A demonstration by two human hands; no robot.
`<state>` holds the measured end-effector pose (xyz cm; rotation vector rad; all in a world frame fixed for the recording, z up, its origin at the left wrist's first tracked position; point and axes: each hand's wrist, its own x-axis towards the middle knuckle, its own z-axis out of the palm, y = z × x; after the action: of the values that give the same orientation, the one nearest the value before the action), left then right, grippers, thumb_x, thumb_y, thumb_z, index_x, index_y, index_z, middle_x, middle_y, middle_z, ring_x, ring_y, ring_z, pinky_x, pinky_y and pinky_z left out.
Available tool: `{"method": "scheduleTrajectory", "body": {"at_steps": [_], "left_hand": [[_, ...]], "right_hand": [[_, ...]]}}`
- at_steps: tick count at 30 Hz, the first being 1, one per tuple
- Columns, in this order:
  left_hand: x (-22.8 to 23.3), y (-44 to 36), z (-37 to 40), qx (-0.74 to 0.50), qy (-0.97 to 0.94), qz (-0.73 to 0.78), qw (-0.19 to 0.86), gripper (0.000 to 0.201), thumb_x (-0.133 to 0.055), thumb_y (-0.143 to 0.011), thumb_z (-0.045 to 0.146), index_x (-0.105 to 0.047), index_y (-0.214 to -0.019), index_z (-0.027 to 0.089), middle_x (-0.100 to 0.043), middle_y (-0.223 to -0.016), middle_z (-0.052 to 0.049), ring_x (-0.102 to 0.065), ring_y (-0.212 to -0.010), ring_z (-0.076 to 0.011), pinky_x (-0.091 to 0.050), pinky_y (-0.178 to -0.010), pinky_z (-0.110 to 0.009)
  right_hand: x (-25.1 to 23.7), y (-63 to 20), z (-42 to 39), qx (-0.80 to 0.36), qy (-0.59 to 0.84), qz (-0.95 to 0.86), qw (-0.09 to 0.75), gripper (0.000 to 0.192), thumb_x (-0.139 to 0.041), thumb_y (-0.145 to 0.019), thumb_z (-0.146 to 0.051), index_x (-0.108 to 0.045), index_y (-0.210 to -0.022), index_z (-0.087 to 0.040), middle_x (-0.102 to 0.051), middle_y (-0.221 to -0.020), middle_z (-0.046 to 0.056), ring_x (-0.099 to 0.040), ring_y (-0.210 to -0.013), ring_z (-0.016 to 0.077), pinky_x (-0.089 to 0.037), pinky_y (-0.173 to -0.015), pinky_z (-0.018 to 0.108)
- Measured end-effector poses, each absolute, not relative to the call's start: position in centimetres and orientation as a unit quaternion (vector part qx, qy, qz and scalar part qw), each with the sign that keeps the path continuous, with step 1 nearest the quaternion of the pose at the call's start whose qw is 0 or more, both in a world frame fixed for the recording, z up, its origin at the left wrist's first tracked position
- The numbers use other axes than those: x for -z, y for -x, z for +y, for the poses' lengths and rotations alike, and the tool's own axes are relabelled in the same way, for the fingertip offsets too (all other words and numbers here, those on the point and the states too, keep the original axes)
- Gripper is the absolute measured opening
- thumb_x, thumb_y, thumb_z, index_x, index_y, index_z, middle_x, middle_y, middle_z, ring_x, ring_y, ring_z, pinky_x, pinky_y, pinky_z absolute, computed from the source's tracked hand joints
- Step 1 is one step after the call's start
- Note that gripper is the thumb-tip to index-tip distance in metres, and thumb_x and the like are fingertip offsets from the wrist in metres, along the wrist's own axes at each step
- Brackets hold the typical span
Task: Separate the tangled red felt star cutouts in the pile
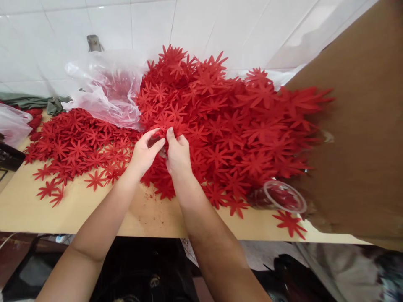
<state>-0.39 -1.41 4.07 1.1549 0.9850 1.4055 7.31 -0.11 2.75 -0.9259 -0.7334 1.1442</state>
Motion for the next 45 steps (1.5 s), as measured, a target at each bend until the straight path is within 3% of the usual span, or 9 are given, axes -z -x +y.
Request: {"method": "scheduleTrajectory", "body": {"at_steps": [4, 9, 14, 17, 21, 27, 34, 39, 45], "left_hand": [[-4.1, 0.2, -0.7, -0.621, -0.463, 0.425, 0.467, 0.008, -0.057, -0.074, 0.014, -0.061, -0.079, 0.018, -0.065, -0.08, 0.0, -0.058, -0.076, -0.0097, -0.045, -0.081, -0.024], [-4.0, -0.1, 0.0, -0.648, -0.448, 0.42, 0.452, 0.004, -0.059, -0.074, 0.019, -0.058, -0.071, 0.018, -0.06, -0.069, 0.002, -0.053, -0.068, -0.0077, -0.043, -0.075, -0.021], [-3.6, 0.3, 1.0, -0.651, -0.452, 0.431, 0.431, 0.007, -0.061, -0.074, 0.019, -0.056, -0.071, 0.015, -0.056, -0.066, 0.004, -0.049, -0.062, -0.005, -0.041, -0.067, -0.018], [-3.9, 0.6, 1.9, -0.645, -0.457, 0.458, 0.407, 0.019, -0.057, -0.08, 0.023, -0.049, -0.065, 0.015, -0.047, -0.056, 0.006, -0.04, -0.053, -0.0034, -0.037, -0.057, -0.016], [-5.2, 0.6, 2.7, -0.622, -0.473, 0.466, 0.415, 0.027, -0.051, -0.084, 0.028, -0.041, -0.062, 0.017, -0.041, -0.053, 0.007, -0.04, -0.048, -0.0026, -0.036, -0.053, -0.016], [-6.2, 0.2, 2.5, -0.557, -0.461, 0.479, 0.498, 0.011, -0.055, -0.082, 0.022, -0.046, -0.078, 0.018, -0.048, -0.054, 0.009, -0.045, -0.039, -0.0034, -0.034, -0.042, -0.016], [-6.5, 1.1, 1.8, -0.531, -0.389, 0.36, 0.661, 0.016, -0.058, -0.076, 0.012, -0.053, -0.09, 0.015, -0.063, -0.073, 0.003, -0.062, -0.063, -0.0071, -0.051, -0.059, -0.02], [-6.0, 1.8, 2.4, -0.546, -0.389, 0.424, 0.609, 0.009, -0.064, -0.071, 0.014, -0.055, -0.073, 0.014, -0.058, -0.057, 0.006, -0.052, -0.048, -0.0029, -0.042, -0.047, -0.014], [-5.4, 1.8, 3.0, -0.554, -0.463, 0.452, 0.524, 0.026, -0.071, -0.066, 0.029, -0.052, -0.06, 0.013, -0.049, -0.046, 0.007, -0.04, -0.042, -0.0015, -0.032, -0.045, -0.016]], "right_hand": [[-3.1, -7.5, 0.3, -0.479, 0.426, -0.355, 0.681, 0.037, -0.051, -0.075, -0.056, -0.046, -0.066, -0.02, -0.053, -0.058, -0.004, -0.056, -0.058, 0.0101, -0.051, -0.064, 0.027], [-2.8, -7.9, 0.9, -0.461, 0.406, -0.365, 0.699, 0.033, -0.059, -0.07, -0.051, -0.051, -0.071, -0.019, -0.058, -0.066, -0.004, -0.057, -0.064, 0.0085, -0.05, -0.068, 0.025], [-2.8, -8.3, 0.4, -0.54, 0.388, -0.322, 0.674, 0.031, -0.063, -0.068, -0.046, -0.048, -0.072, -0.02, -0.054, -0.052, -0.009, -0.041, -0.037, 0.0032, -0.033, -0.035, 0.017], [-3.2, -8.7, 0.0, -0.559, 0.39, -0.297, 0.669, 0.032, -0.067, -0.065, -0.044, -0.047, -0.069, -0.02, -0.054, -0.05, -0.009, -0.039, -0.034, 0.0025, -0.024, -0.029, 0.015], [-3.4, -9.2, 0.0, -0.555, 0.393, -0.267, 0.683, 0.037, -0.068, -0.064, -0.049, -0.046, -0.068, -0.02, -0.053, -0.047, -0.009, -0.039, -0.034, 0.0028, -0.024, -0.029, 0.015], [-3.2, -9.0, -0.2, -0.595, 0.357, -0.277, 0.665, 0.04, -0.067, -0.062, -0.054, -0.048, -0.069, -0.019, -0.053, -0.05, -0.007, -0.04, -0.035, 0.0035, -0.024, -0.029, 0.016], [-3.1, -9.1, -0.4, -0.625, 0.322, -0.25, 0.666, 0.035, -0.07, -0.062, -0.046, -0.053, -0.076, -0.018, -0.057, -0.058, -0.007, -0.044, -0.04, 0.0035, -0.028, -0.032, 0.017], [-3.1, -8.9, -0.6, -0.608, 0.341, -0.246, 0.673, 0.033, -0.071, -0.062, -0.043, -0.052, -0.074, -0.019, -0.057, -0.056, -0.007, -0.046, -0.041, 0.005, -0.032, -0.032, 0.017], [-3.1, -8.9, -0.6, -0.597, 0.35, -0.248, 0.678, 0.032, -0.07, -0.062, -0.044, -0.052, -0.069, -0.019, -0.057, -0.053, -0.006, -0.046, -0.039, 0.005, -0.033, -0.032, 0.017]]}}
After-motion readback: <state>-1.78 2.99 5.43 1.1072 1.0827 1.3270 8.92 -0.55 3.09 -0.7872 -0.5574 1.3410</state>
